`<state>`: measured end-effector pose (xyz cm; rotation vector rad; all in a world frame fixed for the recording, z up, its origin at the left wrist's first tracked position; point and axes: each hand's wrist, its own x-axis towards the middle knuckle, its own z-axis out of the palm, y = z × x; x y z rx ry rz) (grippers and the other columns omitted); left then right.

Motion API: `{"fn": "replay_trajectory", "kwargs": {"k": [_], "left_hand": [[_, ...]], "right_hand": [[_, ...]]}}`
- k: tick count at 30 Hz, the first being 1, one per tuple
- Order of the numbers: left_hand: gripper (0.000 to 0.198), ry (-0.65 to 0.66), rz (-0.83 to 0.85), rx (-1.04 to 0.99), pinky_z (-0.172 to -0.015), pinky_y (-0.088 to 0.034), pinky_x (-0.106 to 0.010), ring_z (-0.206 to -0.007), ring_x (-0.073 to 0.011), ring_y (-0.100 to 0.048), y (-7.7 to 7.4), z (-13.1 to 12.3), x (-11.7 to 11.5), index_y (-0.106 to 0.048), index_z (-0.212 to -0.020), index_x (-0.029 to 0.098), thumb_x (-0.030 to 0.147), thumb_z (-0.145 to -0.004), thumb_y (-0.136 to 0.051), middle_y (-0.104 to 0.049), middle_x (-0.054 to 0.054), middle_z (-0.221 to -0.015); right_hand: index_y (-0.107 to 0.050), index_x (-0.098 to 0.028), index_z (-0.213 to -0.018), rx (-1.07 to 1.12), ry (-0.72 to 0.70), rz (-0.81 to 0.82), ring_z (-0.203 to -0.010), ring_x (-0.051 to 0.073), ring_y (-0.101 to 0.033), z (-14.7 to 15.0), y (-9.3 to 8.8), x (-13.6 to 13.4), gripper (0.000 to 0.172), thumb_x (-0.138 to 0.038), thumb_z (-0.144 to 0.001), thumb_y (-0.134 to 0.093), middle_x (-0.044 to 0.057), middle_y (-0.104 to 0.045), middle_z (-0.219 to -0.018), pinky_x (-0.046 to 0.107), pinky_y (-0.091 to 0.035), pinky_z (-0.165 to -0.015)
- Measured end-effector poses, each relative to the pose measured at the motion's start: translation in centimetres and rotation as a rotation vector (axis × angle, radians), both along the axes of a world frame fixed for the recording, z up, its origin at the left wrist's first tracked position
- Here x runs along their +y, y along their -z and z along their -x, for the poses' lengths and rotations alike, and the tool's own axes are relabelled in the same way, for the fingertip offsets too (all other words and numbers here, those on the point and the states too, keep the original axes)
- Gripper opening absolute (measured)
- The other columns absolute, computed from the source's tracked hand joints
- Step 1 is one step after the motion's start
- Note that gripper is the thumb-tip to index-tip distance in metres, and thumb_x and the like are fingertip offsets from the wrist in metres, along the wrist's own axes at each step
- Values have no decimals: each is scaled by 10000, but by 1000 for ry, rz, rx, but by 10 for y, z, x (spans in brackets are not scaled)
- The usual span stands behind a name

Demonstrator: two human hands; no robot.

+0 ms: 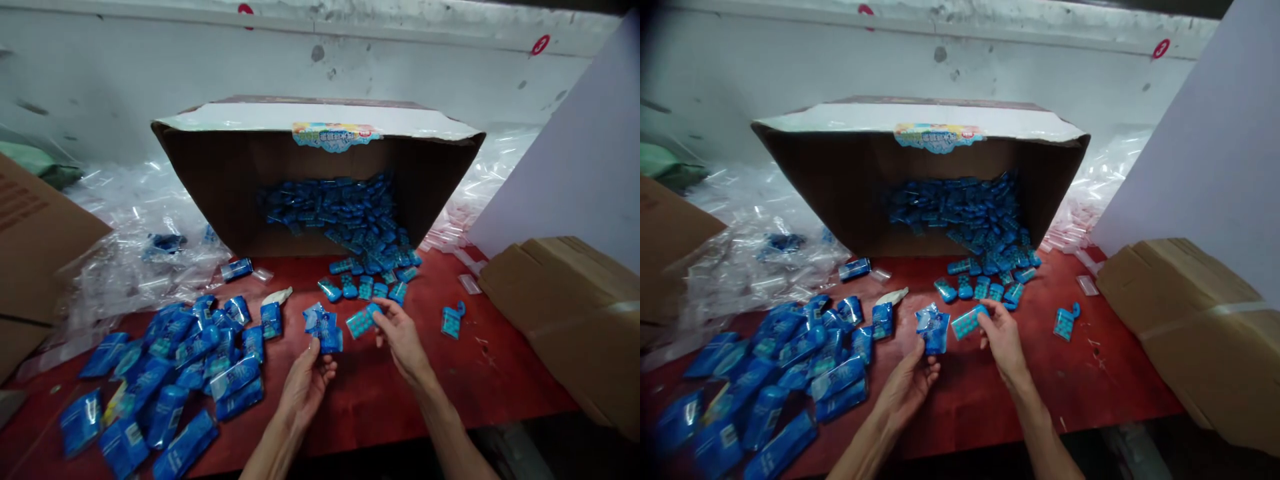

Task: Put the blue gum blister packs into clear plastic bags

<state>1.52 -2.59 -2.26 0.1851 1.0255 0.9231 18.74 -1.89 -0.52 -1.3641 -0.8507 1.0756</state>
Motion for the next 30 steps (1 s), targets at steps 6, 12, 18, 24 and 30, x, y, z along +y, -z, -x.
{"fn": "replay_trajectory", "kwargs": {"k": [6, 12, 18, 24, 30], "left_hand": [[207, -35, -88, 42, -460, -455, -185, -491, -104, -573, -7, 1, -12, -522, -712, 152, 315, -655, -636, -568, 16, -512], [252, -52, -226, 122, -466, -452, -207, -498, -117, -572, -7, 5, -16, -541, -710, 140, 326, -601, -672, -582, 12, -521], [221, -48, -294, 179, -494, -452, -224, -518, -117, -570, -5, 14, -16, -547, -685, 144, 287, -586, -683, -614, 20, -579], [227, 14, -122, 30, -635, -460, -276, -652, -147, -606, -16, 7, -28, -575, -782, 156, 321, -638, -639, -651, -23, -697], [129, 149, -126, -100, -640, -442, -254, -612, -122, -580, -22, 12, -33, -572, -694, 142, 253, -662, -630, -623, -11, -646]], "right_hand": [[-492, -186, -949, 188, -40, 31, -466, 71, -462, 22, -4, -23, 354, -338, -658, -623, -37, -494, -672, 160, -411, -299], [-479, -202, -959, 293, -73, 64, -529, 79, -515, 25, -13, -39, 387, -323, -632, -648, -26, -510, -767, 227, -511, -406], [-448, -197, -953, 345, -158, 93, -583, 112, -566, 32, -7, -54, 420, -318, -619, -672, -14, -530, -761, 238, -510, -440], [-488, -215, -919, -29, -89, -27, -698, 169, -572, 52, 19, -77, 283, -314, -685, -613, 27, -560, -792, 301, -512, -562], [-519, -215, -839, 12, -280, -17, -596, 146, -555, 52, 17, -82, 176, -286, -696, -594, -3, -556, -701, 282, -485, -530]]}}
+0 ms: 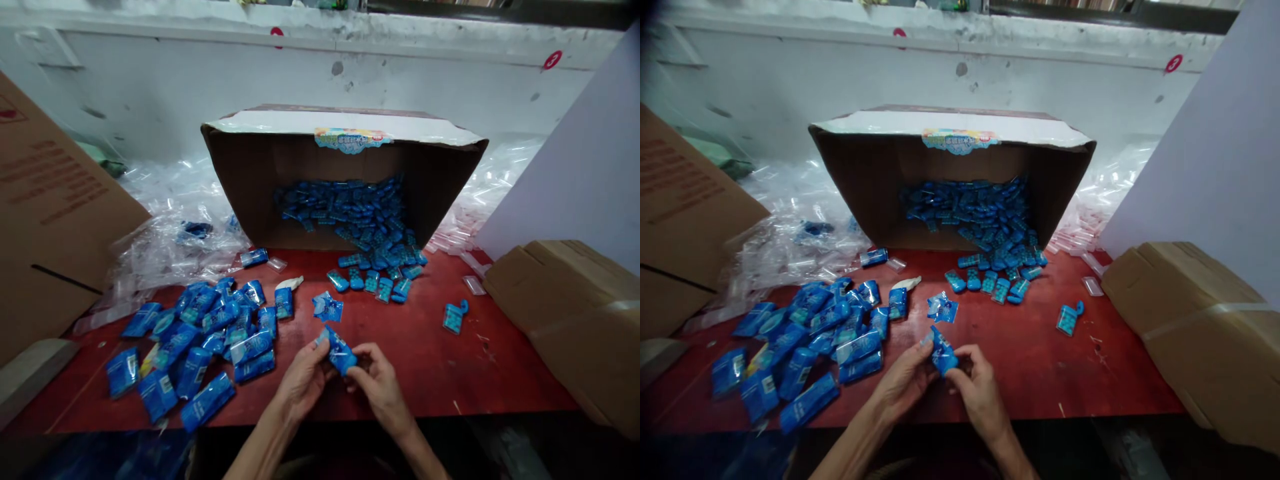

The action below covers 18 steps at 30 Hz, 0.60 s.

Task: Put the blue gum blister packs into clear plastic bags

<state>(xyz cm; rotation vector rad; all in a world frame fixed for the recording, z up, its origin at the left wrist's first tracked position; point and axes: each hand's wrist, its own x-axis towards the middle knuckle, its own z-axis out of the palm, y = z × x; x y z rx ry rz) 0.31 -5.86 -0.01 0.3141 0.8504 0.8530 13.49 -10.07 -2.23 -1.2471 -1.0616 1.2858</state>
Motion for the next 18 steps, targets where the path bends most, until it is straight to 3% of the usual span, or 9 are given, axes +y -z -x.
{"fn": "replay_trajectory", "kwargs": {"k": [2, 4, 8, 11, 14, 18], "left_hand": [[124, 106, -45, -61, -667, -445, -277, -657, -141, -590, -3, 6, 1, -590, -745, 137, 244, -684, -607, -636, -37, -709], [149, 174, -98, -103, -685, -445, -297, -683, -159, -596, -7, 11, 1, -603, -810, 133, 234, -701, -588, -641, -55, -742], [187, 237, -149, -132, -700, -430, -279, -681, -162, -593, -13, 11, 0, -622, -842, 118, 208, -679, -607, -643, -66, -714], [189, 222, -159, -142, -670, -425, -258, -665, -155, -584, -11, 5, -4, -627, -823, 116, 226, -670, -619, -641, -65, -711], [193, 130, -160, -104, -639, -422, -247, -629, -142, -570, -5, 0, -10, -623, -788, 121, 281, -682, -607, -636, -53, -679], [195, 48, -158, -33, -564, -404, -220, -571, -110, -533, 3, -5, -18, -599, -718, 128, 321, -705, -579, -614, -31, -637]], "right_hand": [[-506, -208, -846, 164, -100, 68, -481, 100, -505, -7, -2, 6, 198, -289, -689, -594, -38, -523, -637, 230, -446, -430], [-503, -216, -940, 262, -184, 77, -473, 71, -467, -15, -6, 12, 326, -249, -643, -632, -50, -514, -665, 179, -396, -401], [-443, -269, -1149, 327, -354, 102, -610, 75, -487, -24, -19, 18, 695, -129, -520, -705, -55, -526, -727, 162, -385, -517], [-484, -268, -1138, 352, -465, 109, -720, 104, -505, -24, -27, 18, 678, -158, -514, -724, -15, -559, -863, 178, -393, -573], [-488, -273, -1141, 356, -422, 85, -524, 52, -440, -18, -22, 14, 600, -289, -582, -704, -3, -568, -879, 145, -320, -426], [-454, -249, -1168, 333, -306, 26, -378, 25, -332, -9, -2, 7, 625, -470, -618, -651, -15, -569, -713, 150, -256, -348]]}}
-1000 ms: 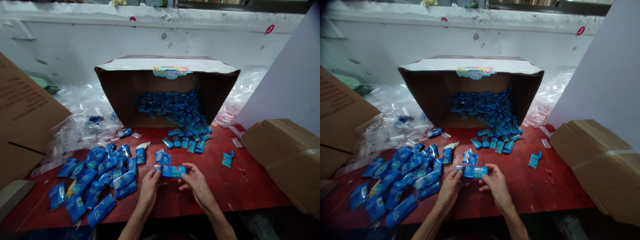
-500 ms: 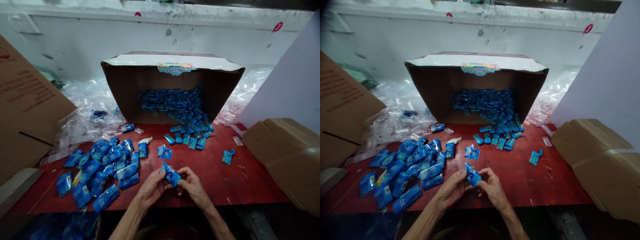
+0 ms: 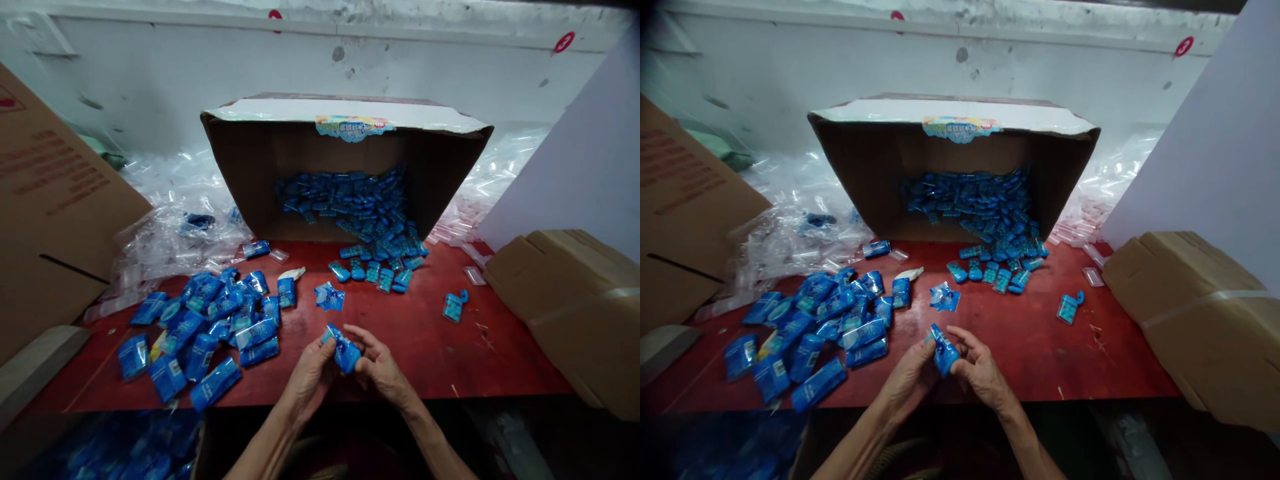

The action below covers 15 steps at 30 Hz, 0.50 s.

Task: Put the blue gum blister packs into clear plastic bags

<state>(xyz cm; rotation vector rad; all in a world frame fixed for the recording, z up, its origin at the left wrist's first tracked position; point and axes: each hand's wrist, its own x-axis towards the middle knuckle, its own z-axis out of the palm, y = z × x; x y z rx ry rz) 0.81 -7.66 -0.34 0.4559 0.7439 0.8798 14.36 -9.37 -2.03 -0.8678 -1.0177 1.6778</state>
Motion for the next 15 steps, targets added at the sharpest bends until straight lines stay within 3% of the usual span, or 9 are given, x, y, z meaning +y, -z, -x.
{"fn": "replay_trajectory", "kwargs": {"k": [6, 11, 15], "left_hand": [[233, -36, 6, 66, -484, -390, -204, -550, -100, -517, 0, -5, -4, -584, -749, 124, 353, -728, -543, -592, -23, -638], [186, 108, -25, -11, -608, -440, -253, -639, -127, -562, -2, 1, -2, -589, -845, 116, 260, -737, -549, -627, -61, -750], [178, 72, -61, -47, -634, -435, -254, -625, -121, -554, 1, 0, -5, -606, -793, 97, 246, -760, -514, -624, -61, -709]], "right_hand": [[-485, -222, -1121, 17, 135, -26, -394, 40, -381, 1, 18, -2, 560, -466, -642, -641, -36, -497, -614, 148, -258, -339], [-490, -237, -1101, 124, 119, 18, -361, 22, -324, -6, 20, 0, 544, -477, -637, -641, -50, -471, -613, 150, -257, -325], [-489, -238, -1116, 63, 98, -16, -392, 31, -345, -4, 18, -1, 607, -487, -593, -671, -46, -470, -622, 151, -268, -339]]}}
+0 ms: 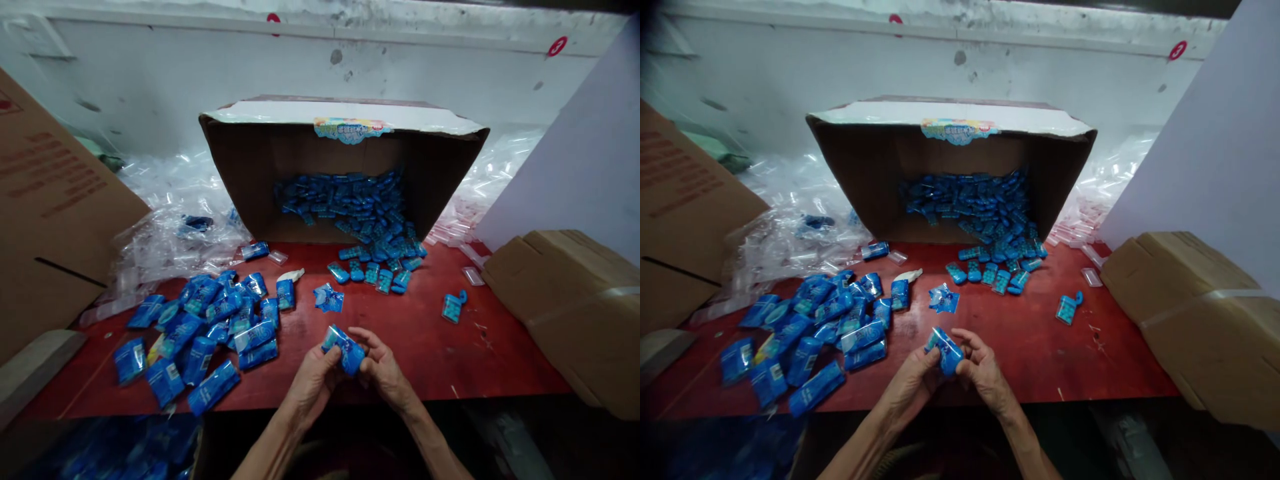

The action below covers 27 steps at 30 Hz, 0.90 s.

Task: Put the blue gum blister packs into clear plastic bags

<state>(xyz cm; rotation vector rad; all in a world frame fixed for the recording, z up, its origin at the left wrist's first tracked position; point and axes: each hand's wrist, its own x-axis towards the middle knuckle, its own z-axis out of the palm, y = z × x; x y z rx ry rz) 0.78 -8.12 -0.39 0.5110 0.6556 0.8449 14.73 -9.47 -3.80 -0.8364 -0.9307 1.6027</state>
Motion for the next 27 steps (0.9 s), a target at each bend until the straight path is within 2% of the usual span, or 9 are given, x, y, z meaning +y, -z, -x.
{"fn": "replay_trajectory", "kwargs": {"k": [3, 6, 9, 14, 17, 19, 22, 25, 27], "left_hand": [[200, -45, -12, -20, -642, -433, -263, -632, -129, -553, 0, -3, -2, -610, -774, 104, 264, -775, -490, -623, -58, -697], [174, -30, -24, -8, -657, -431, -272, -644, -134, -553, -3, -1, -2, -610, -746, 101, 243, -762, -510, -623, -62, -702], [137, -4, -11, 18, -644, -427, -260, -658, -131, -553, -5, 8, -1, -612, -789, 105, 211, -738, -542, -627, -64, -740], [142, -56, -23, 27, -591, -420, -231, -614, -111, -544, -2, 14, -2, -610, -816, 119, 217, -733, -549, -625, -48, -723], [148, -113, -15, 50, -578, -431, -227, -604, -115, -558, -6, 17, 1, -609, -833, 120, 198, -712, -575, -635, -47, -712], [125, -243, 7, 51, -586, -449, -226, -614, -117, -575, -14, 29, 7, -611, -817, 138, 166, -698, -588, -649, -37, -720], [112, -607, 22, -12, -620, -489, -267, -660, -133, -602, -30, 69, 24, -602, -829, 179, 193, -741, -534, -665, -18, -755], [369, -823, 69, -52, -607, -517, -322, -772, -207, -616, -45, 111, 39, -587, -871, 107, 400, -804, -373, -662, -112, -818], [402, -879, 116, -11, -589, -521, -304, -746, -197, -624, -49, 122, 42, -579, -866, 82, 382, -828, -315, -661, -120, -770]], "right_hand": [[-495, -249, -1115, -48, 49, -33, -417, 39, -351, 3, -2, 0, 617, -478, -575, -687, -56, -436, -607, 149, -286, -347], [-482, -259, -1120, -24, 54, -41, -424, 49, -369, 3, -3, 2, 641, -491, -559, -689, -60, -421, -606, 151, -306, -343], [-475, -247, -1120, -28, -29, -25, -435, 60, -412, 1, -6, 6, 636, -473, -567, -693, -56, -442, -609, 153, -310, -351], [-484, -211, -1104, -70, -151, -7, -545, 104, -520, 9, -12, 11, 564, -432, -620, -668, -6, -535, -704, 159, -332, -392], [-461, -202, -1131, -84, -194, -21, -485, 75, -475, 16, -10, 13, 547, -455, -669, -607, 3, -547, -729, 166, -331, -391], [-456, -210, -1143, -152, -199, -26, -441, 52, -415, 19, -10, 17, 535, -462, -686, -579, -15, -518, -716, 172, -331, -393], [-526, -213, -1067, -469, -56, -109, -532, 81, -451, 18, -11, 32, 373, -375, -731, -545, -19, -502, -716, 209, -394, -512], [-573, -199, -984, -887, 155, -282, -705, 136, -507, 14, -14, 56, 247, -295, -769, -499, 16, -539, -781, 256, -404, -676], [-560, -205, -1007, -1175, 212, -320, -765, 151, -523, 14, -13, 74, 245, -278, -787, -479, 34, -548, -857, 253, -396, -694]]}}
